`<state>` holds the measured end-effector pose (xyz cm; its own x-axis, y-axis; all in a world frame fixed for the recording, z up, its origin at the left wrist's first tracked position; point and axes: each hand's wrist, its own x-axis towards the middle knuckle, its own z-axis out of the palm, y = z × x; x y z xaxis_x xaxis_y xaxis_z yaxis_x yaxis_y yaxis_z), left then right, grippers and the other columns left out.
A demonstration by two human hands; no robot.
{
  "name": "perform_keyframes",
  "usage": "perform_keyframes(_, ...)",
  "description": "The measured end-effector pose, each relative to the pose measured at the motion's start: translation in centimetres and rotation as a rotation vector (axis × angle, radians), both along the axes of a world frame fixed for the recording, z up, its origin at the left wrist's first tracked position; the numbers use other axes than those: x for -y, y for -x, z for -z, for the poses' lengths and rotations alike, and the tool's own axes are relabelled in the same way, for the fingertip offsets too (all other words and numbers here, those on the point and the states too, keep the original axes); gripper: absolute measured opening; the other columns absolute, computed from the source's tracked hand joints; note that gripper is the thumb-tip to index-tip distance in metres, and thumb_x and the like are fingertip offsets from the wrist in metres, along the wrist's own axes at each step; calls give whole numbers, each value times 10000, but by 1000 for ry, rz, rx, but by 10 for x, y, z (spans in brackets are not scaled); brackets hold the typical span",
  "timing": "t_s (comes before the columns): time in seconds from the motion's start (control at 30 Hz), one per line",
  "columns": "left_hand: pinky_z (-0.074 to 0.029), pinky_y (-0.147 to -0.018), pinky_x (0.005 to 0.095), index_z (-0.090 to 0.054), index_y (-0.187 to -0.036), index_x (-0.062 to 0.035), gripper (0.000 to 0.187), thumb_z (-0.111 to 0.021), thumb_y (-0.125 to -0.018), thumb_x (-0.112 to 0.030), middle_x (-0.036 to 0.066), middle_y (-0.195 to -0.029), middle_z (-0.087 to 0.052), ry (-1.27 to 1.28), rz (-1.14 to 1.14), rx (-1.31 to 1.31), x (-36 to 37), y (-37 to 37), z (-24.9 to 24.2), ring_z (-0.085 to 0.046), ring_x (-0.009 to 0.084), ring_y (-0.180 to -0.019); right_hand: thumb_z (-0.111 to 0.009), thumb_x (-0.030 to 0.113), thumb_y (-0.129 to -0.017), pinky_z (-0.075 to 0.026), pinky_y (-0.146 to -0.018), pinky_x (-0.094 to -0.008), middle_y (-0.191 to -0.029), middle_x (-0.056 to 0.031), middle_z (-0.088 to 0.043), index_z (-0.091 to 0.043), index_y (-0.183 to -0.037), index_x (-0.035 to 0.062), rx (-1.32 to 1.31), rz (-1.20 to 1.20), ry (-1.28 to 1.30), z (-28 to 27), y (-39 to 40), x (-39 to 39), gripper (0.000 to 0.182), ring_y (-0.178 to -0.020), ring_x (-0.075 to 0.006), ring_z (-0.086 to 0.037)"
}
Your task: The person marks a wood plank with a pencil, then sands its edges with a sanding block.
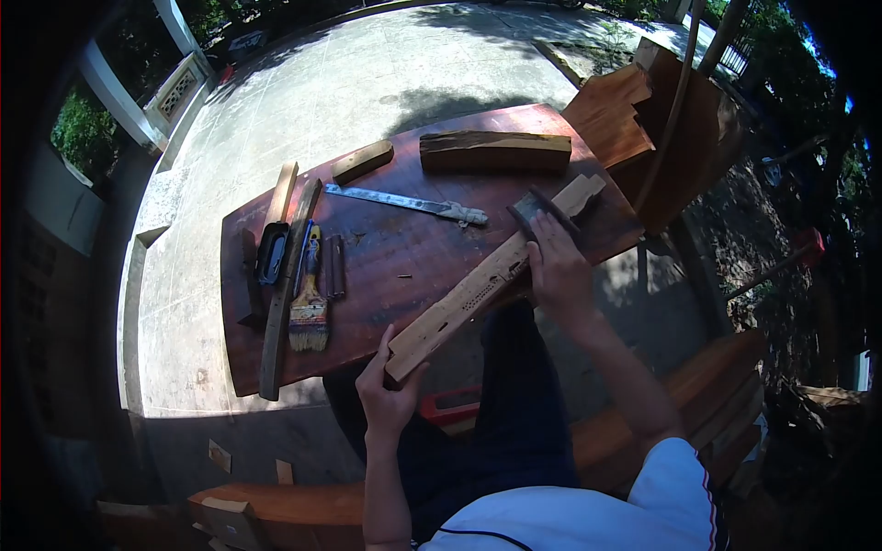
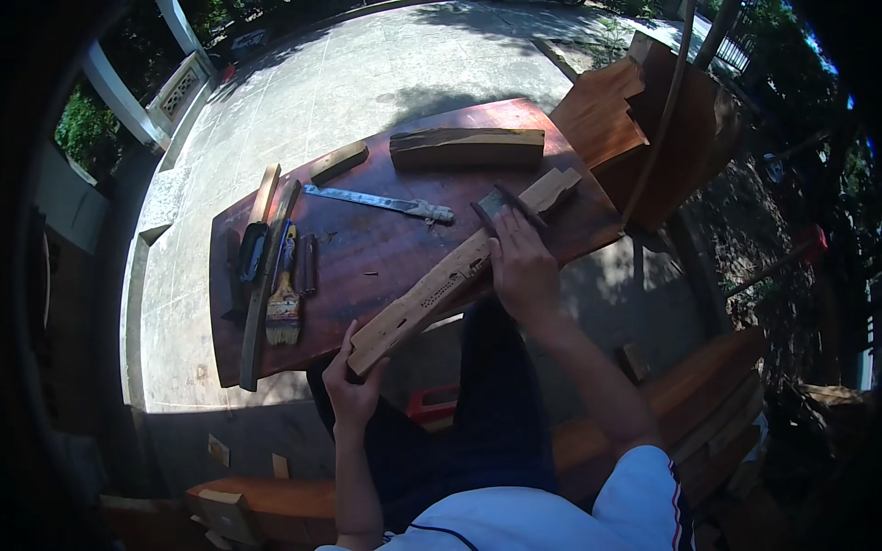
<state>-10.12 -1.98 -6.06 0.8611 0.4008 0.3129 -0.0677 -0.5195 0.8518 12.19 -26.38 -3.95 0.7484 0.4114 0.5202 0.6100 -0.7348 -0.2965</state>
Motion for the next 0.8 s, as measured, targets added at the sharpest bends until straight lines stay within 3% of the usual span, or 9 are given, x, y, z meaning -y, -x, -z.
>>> perform_keyframes(0.07,-604,-933,357,-588,-1543,33,779,-930,-858,-108,199,-1176,-799,-19,-7,20,0,2,1,-795,244,-1087,-568,204,-1111,-482,-1195,-487,-1490,-256,-648,-647,-1427,-65,36,-229,59,-8,55,-16,422,-1435,-391,-590)
perform_keyframes(0.17,-603,-937,357,-584,-1547,31,778,-926,-860,-103,201,-1182,-798,-12,-6,15,-1,0,-1,-793,243,-1094,-574,180,-1103,-492,-1187,-483,-1494,-241,-651,-644,-1431,-61,-94,-234,7,-20,35,3,413,-1429,-382,-597)
perform_keyframes(0.27,-602,-941,355,-581,-1548,32,773,-921,-866,-98,202,-1187,-797,6,2,-2,-1,4,-2,-790,238,-1103,-526,195,-1123,-507,-1175,-482,-1487,-242,-652,-640,-1430,-63,-87,97,-12,-12,-46,36,417,-1421,-386,-599)
perform_keyframes(0.37,-602,-937,352,-582,-1546,32,761,-915,-874,-96,202,-1186,-797,14,-3,14,0,2,2,-789,233,-1103,-516,222,-1130,-503,-1179,-486,-1486,-255,-649,-637,-1424,-77,-23,223,73,-6,-47,24,436,-1422,-395,-595)
perform_keyframes(0.5,-604,-930,349,-585,-1543,26,747,-910,-881,-97,198,-1175,-800,36,-14,10,1,3,3,-792,233,-1093,-624,190,-1078,-467,-1217,-490,-1448,-272,-668,-639,-1425,-81,53,-198,121,-11,69,-31,441,-1437,-394,-591)
perform_keyframes(0.57,-603,-930,350,-582,-1548,20,748,-908,-885,-97,196,-1167,-802,46,-9,1,1,3,1,-793,231,-1091,-635,183,-1072,-480,-1201,-487,-1459,-258,-668,-640,-1435,-65,-51,-274,33,-16,67,-26,439,-1424,-387,-601)
perform_keyframes(0.7,-603,-925,347,-575,-1558,7,747,-902,-895,-96,195,-1158,-804,14,0,-2,0,5,1,-793,222,-1090,-563,231,-1115,-499,-1177,-483,-1486,-238,-653,-651,-1430,-26,-79,146,-49,-7,-52,23,416,-1415,-384,-602)
perform_keyframes(0.8,-602,-916,339,-573,-1562,1,748,-901,-897,-95,197,-1158,-805,86,1,-23,1,5,0,-794,216,-1089,-528,249,-1131,-488,-1188,-490,-1493,-249,-642,-652,-1415,-38,-111,315,-40,-9,-67,27,422,-1422,-394,-594)
